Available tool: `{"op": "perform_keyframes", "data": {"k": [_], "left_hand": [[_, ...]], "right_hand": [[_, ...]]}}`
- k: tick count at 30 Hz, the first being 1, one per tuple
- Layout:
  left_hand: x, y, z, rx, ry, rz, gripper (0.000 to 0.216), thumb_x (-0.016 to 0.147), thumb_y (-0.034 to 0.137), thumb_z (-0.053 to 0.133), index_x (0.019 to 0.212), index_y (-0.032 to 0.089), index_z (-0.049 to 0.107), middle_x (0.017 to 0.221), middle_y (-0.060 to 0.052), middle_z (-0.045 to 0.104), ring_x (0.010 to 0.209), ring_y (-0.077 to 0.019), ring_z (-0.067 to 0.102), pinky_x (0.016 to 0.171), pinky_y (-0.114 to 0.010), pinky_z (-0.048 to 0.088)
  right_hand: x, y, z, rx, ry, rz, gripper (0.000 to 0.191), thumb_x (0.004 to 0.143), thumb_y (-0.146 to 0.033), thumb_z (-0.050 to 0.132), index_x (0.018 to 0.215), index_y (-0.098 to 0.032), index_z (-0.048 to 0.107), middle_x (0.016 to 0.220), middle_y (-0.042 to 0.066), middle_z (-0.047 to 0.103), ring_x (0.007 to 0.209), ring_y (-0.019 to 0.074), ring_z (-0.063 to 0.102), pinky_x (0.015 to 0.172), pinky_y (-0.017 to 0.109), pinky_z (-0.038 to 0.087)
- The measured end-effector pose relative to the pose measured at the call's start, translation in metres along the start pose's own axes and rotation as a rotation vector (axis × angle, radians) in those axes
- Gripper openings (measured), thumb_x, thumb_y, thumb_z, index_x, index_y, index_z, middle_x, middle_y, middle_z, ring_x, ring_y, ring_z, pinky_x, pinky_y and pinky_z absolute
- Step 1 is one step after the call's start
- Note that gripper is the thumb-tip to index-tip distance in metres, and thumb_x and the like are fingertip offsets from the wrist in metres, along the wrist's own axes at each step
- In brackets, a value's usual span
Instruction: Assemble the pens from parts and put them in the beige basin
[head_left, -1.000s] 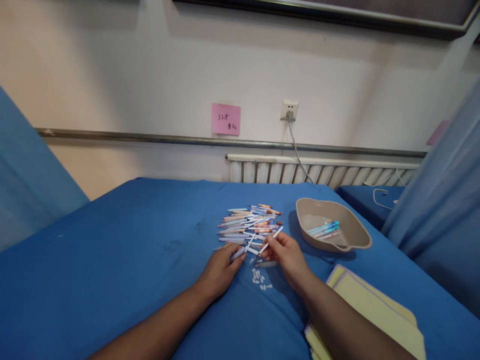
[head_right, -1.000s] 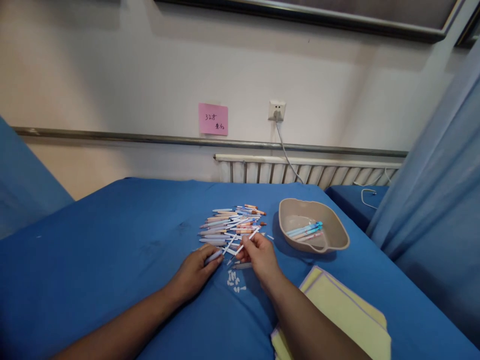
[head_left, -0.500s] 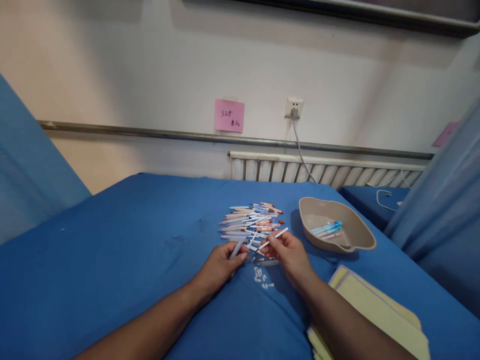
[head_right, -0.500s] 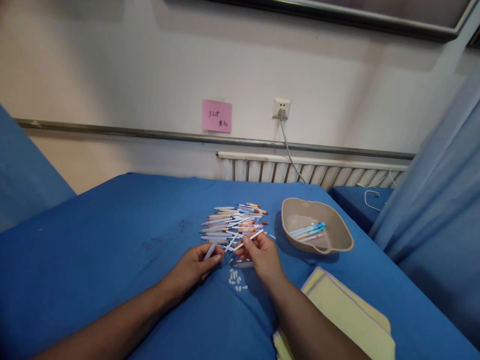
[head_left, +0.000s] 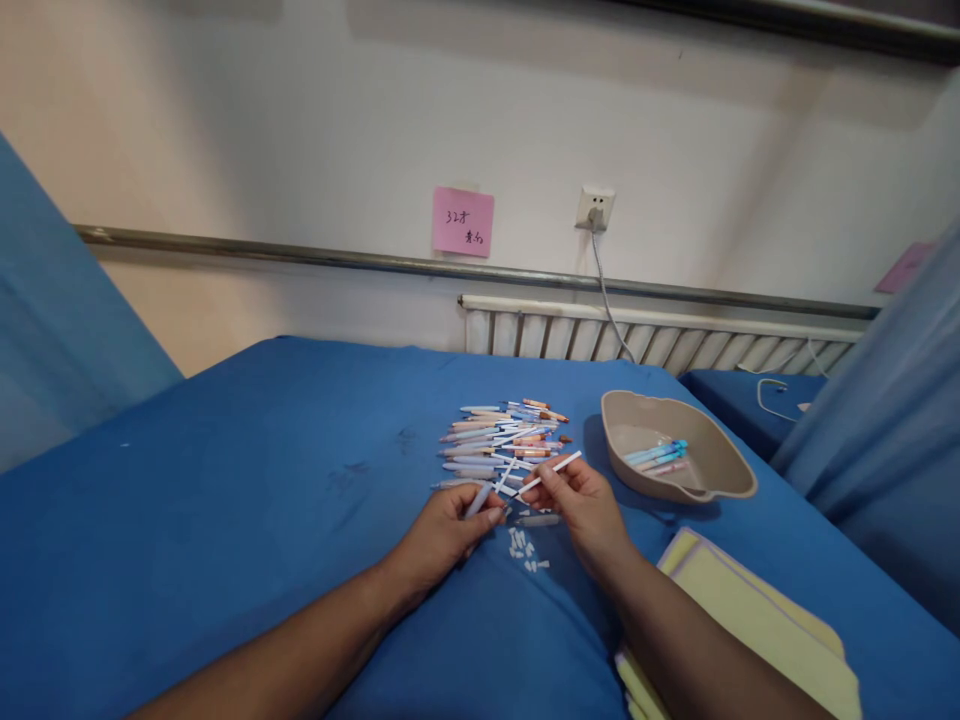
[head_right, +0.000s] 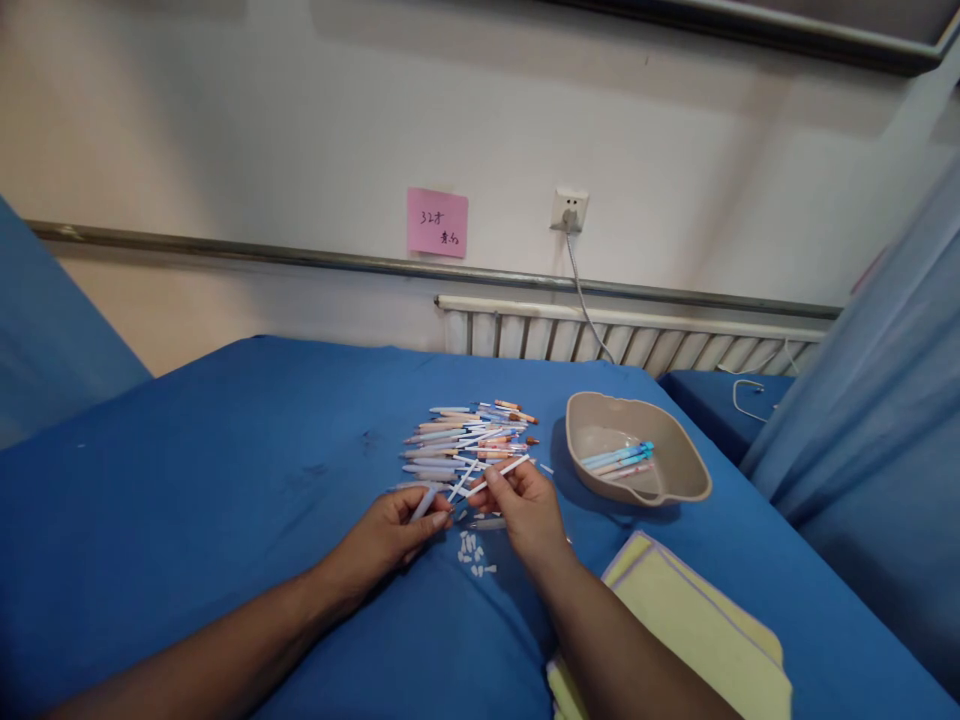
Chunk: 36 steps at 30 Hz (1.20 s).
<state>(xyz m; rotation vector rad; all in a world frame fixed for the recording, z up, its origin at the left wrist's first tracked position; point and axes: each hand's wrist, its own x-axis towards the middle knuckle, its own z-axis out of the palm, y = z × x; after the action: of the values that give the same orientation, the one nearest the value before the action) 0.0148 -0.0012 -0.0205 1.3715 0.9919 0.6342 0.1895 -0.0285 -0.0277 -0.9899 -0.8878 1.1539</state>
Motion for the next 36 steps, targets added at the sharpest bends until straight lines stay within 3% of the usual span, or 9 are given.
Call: {"op": "perform_keyframes", "data": {"k": [12,19,24,36], "left_hand": [[0.0,-0.001,-0.001,-0.021,0.0,-0.001,0.033,0.067,0.043,0.068,0.08,0.015,0.059,0.048,0.01,0.043,0.036,-0.0045,0.031,0.038,-0.017,0.022],[-0.004,0.002,0.002,-0.066,0.034,0.027,0.03,0.067,0.039,0.07,0.082,0.015,0.058,0.048,0.011,0.046,0.035,-0.0042,0.032,0.038,-0.017,0.023],[-0.005,0.002,0.005,-0.12,0.073,0.049,0.032,0.066,0.036,0.072,0.083,0.015,0.056,0.059,0.006,0.059,0.036,-0.0032,0.036,0.037,-0.016,0.022],[-0.003,-0.003,0.0,-0.142,-0.016,0.042,0.032,0.071,0.038,0.067,0.088,0.016,0.052,0.068,0.001,0.066,0.033,-0.0027,0.036,0.032,-0.015,0.021]], "right_hand": [[-0.002,-0.001,0.002,-0.013,-0.021,0.007,0.032,0.067,-0.046,0.072,0.074,-0.017,0.059,0.071,0.001,0.068,0.059,0.0135,0.063,0.057,0.025,0.049],[-0.003,0.003,0.005,-0.044,-0.107,0.023,0.032,0.068,-0.045,0.072,0.074,-0.017,0.058,0.066,0.0,0.068,0.056,0.0123,0.063,0.055,0.024,0.049],[-0.005,0.005,0.005,-0.118,-0.173,0.034,0.033,0.073,-0.049,0.067,0.074,-0.018,0.056,0.068,0.002,0.069,0.054,0.0144,0.064,0.05,0.024,0.047],[-0.005,0.01,0.004,-0.114,-0.232,0.054,0.036,0.075,-0.052,0.063,0.078,-0.018,0.05,0.066,0.0,0.069,0.046,0.0128,0.062,0.043,0.021,0.043]]}}
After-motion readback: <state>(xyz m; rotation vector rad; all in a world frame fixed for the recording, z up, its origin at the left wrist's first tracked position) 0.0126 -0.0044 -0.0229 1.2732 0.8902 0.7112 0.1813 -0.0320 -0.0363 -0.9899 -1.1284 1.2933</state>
